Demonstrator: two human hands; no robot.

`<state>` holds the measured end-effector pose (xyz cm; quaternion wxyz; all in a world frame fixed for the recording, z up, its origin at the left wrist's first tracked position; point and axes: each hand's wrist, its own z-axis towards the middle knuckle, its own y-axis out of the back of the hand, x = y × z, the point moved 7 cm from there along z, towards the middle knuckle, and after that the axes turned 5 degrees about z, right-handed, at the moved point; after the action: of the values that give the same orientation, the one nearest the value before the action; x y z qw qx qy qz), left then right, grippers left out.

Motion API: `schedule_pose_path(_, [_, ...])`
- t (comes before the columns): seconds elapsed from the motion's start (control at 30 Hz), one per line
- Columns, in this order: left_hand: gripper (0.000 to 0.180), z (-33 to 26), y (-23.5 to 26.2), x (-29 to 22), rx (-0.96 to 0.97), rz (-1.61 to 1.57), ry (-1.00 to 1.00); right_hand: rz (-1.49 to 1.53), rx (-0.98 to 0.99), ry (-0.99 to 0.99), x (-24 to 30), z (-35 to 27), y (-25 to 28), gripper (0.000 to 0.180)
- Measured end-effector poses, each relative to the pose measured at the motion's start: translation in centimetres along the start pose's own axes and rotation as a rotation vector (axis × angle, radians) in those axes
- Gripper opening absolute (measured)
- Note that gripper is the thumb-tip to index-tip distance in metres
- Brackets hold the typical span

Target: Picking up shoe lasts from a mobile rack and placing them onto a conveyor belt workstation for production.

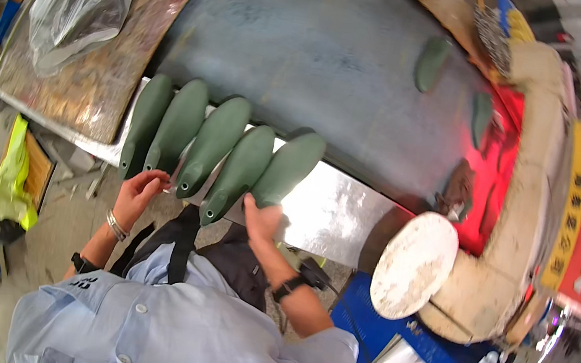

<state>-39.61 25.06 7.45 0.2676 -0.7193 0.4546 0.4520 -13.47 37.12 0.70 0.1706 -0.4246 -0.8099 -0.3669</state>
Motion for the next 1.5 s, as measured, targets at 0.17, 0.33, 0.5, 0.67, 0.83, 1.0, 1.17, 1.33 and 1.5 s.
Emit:
schedule_pose_path(0.17, [0.022,-0.6,1.9,0.9,0.058,-0.045,0.020,-0.050,-0.584,0.374,1.3,1.2,2.0,0.070])
schedule_pose_path(0.33, [0.027,-0.6,4.8,2.6,-0.024,0.021,0.109,0.672,-0.187,0.143,2.0,5.9,7.1,0.049])
schedule_pose_path(0.5, [0.026,-3.1,8.2,3.3,-0.208,0.119,0.139,0.132,-0.475,0.298,5.9,15.0,19.1,0.051])
schedule_pose_path(0.67, [0.024,-5.3,5.5,5.7,-0.357,0.035,0.265,-0.163,-0.590,0.359,7.5,24.4,30.1,0.067])
schedule_pose_path(0.83, [0.025,-8.2,-1.0,5.2,-0.276,0.068,0.364,-0.235,-0.601,0.206,7.8,27.2,28.9,0.065])
schedule_pose_path(1.0, [0.028,-8.7,-2.8,5.1,-0.163,0.128,0.235,-0.437,-0.749,0.483,9.8,25.8,32.1,0.079])
schedule_pose_path(1.17, [0.029,-12.4,0.9,5.4,-0.260,0.179,0.143,-0.157,-0.549,0.943,15.2,17.2,27.7,0.044])
schedule_pose_path(1.33, [0.030,-21.7,6.1,9.7,-0.439,0.039,0.047,-0.088,-0.235,1.128,22.1,1.8,16.1,0.035])
schedule_pose_path(1.5, [0.024,-33.7,12.0,18.9,-0.797,-0.192,0.113,0.114,0.137,1.214,24.8,-10.8,2.7,0.034])
